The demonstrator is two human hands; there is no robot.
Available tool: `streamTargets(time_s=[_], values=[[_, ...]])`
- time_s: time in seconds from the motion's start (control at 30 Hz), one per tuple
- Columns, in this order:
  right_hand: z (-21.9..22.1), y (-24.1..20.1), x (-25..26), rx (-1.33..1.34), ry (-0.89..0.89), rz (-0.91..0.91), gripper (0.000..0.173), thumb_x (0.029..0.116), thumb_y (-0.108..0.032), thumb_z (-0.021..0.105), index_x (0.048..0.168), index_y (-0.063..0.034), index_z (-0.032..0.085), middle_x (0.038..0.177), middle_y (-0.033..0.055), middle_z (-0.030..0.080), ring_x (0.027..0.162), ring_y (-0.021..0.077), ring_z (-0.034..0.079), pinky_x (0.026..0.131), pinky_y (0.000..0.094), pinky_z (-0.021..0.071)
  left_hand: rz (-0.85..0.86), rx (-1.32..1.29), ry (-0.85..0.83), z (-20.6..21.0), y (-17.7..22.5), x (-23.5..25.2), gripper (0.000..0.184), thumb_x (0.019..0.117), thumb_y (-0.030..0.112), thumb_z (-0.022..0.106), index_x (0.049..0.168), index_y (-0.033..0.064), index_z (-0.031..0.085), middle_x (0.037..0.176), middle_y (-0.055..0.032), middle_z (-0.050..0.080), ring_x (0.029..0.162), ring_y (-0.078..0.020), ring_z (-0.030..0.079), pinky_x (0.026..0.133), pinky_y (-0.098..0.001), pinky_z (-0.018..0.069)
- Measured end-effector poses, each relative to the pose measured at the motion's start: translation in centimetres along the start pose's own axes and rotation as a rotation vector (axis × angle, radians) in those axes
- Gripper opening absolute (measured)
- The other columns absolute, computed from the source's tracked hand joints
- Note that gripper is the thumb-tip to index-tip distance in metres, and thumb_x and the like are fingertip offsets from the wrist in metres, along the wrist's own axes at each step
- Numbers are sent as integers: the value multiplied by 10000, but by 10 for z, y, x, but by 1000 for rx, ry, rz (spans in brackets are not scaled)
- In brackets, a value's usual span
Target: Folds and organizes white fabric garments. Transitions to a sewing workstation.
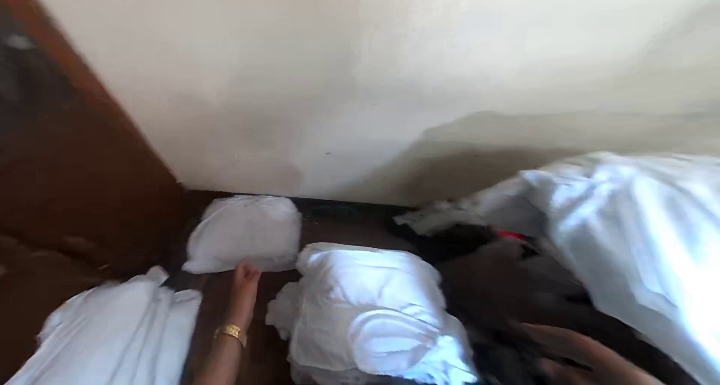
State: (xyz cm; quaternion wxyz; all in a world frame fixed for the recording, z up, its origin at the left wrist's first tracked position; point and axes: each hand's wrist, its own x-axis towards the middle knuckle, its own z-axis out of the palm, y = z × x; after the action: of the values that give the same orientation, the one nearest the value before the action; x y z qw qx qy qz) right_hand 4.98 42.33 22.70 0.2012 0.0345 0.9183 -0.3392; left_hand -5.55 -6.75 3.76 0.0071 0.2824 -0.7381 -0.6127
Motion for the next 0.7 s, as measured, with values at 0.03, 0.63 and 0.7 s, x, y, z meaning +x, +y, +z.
streamTargets(time_s=[0.03,0.63,0.7], values=[[9,10,-2,-23,8,-4,462,1038,-188,599,1436,38,534,1433,276,553,1324,383,564,1121,514,457,81,32,-122,28,19,0,538,1007,67,578,1502,-39,395,1458,-287,483,1316,-364,530,1062,-487,476],[127,51,64,-321,452,-208,154,927,-52,658,1050,-92,744,1171,142,722,1065,361,710,813,515,613,419,796,-1259,251,36,-125,412,1041,230,569,1415,59,594,1448,-168,582,1376,-304,526,1182,-498,370],[132,53,51,-305,296,-329,212,911,-50,688,1102,-111,759,1157,180,711,1038,404,703,806,562,606,318,658,-1245,253,51,-119,343,1065,185,503,1332,14,632,1298,-196,661,1238,-290,623,1102,-484,453]])
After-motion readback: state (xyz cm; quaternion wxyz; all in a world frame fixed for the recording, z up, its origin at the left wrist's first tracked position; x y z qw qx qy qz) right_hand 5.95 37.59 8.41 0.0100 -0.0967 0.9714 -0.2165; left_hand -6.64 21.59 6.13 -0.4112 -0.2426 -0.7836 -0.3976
